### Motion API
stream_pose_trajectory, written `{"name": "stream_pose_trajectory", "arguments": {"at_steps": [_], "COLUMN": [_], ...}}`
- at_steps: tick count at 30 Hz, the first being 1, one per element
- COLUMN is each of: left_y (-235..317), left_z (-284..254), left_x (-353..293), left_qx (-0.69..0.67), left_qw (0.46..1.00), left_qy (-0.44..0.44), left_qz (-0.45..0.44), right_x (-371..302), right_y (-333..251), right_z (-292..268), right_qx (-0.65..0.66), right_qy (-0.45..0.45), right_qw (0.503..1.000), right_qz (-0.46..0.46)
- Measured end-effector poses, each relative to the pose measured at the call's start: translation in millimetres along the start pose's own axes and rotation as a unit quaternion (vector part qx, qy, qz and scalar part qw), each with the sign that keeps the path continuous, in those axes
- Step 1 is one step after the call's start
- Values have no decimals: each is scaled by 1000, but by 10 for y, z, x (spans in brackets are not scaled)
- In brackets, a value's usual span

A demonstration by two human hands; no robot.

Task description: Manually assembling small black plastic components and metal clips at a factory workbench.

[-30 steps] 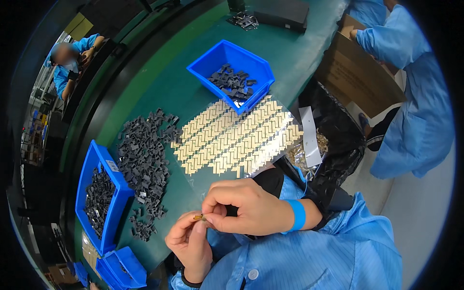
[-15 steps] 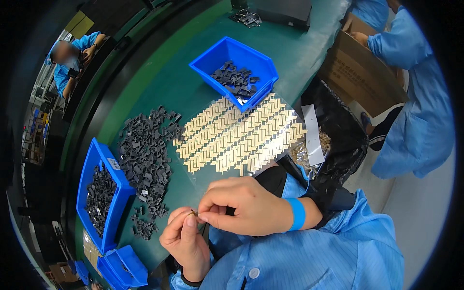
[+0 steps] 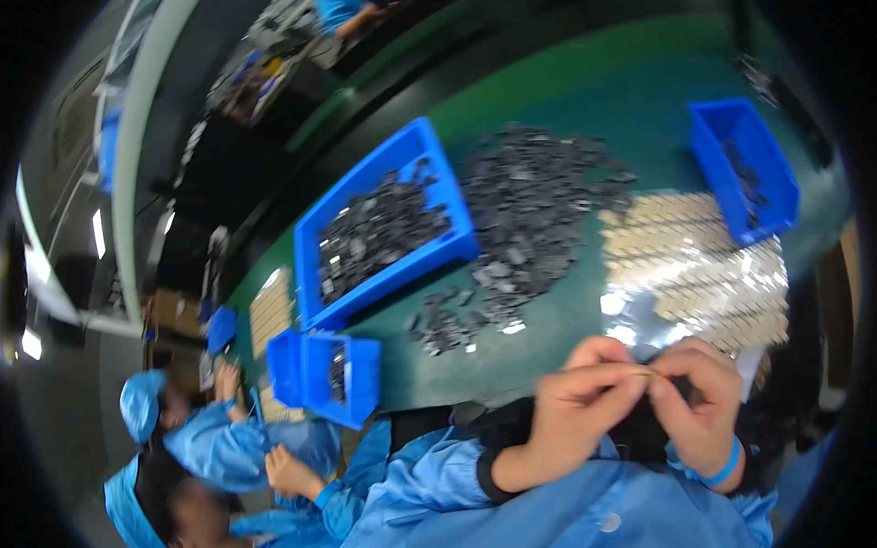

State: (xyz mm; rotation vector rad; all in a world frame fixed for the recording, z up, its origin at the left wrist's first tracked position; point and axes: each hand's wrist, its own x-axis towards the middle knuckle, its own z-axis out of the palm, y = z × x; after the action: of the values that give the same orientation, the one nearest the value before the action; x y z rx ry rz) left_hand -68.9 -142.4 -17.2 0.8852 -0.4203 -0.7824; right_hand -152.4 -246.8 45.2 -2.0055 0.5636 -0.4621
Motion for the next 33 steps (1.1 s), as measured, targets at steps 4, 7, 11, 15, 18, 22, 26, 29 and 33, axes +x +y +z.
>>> {"name": "stream_pose_trajectory", "arguments": {"at_steps": [4, 7, 11, 15, 18, 22, 26, 29, 33], "left_y": [-182, -260, -307, -180, 61, 839, 1213, 1285, 1297], "left_z": [224, 362, 390, 234, -57, -770, -1065, -1120, -1102], "left_x": [-66, -115, -157, -115, -22, -149, -519, -644, -695], "left_qx": [-36, -33, -30, -8, 65, 463, 645, 730, 780], "left_qw": [997, 997, 997, 999, 994, 851, 677, 589, 495], "left_qy": [-65, -69, -74, -46, 4, 102, 65, 38, -26], "left_qz": [-10, -6, -14, -1, 84, 226, 350, 345, 383], "right_x": [-298, -481, -535, -448, -426, 162, 748, 958, 1045], "right_y": [-32, 61, 57, 73, 368, 663, 576, 286, -153], "right_z": [-177, -279, -319, -366, -715, -832, -249, 215, 889], "right_qx": [17, 11, 40, 15, -110, -373, -412, -120, 168], "right_qy": [70, 101, 105, 82, 111, -36, 21, -126, -359], "right_qw": [995, 991, 984, 992, 987, 926, 892, 964, 888], "right_qz": [75, 85, 135, 92, 34, -38, -184, -200, -232]}}
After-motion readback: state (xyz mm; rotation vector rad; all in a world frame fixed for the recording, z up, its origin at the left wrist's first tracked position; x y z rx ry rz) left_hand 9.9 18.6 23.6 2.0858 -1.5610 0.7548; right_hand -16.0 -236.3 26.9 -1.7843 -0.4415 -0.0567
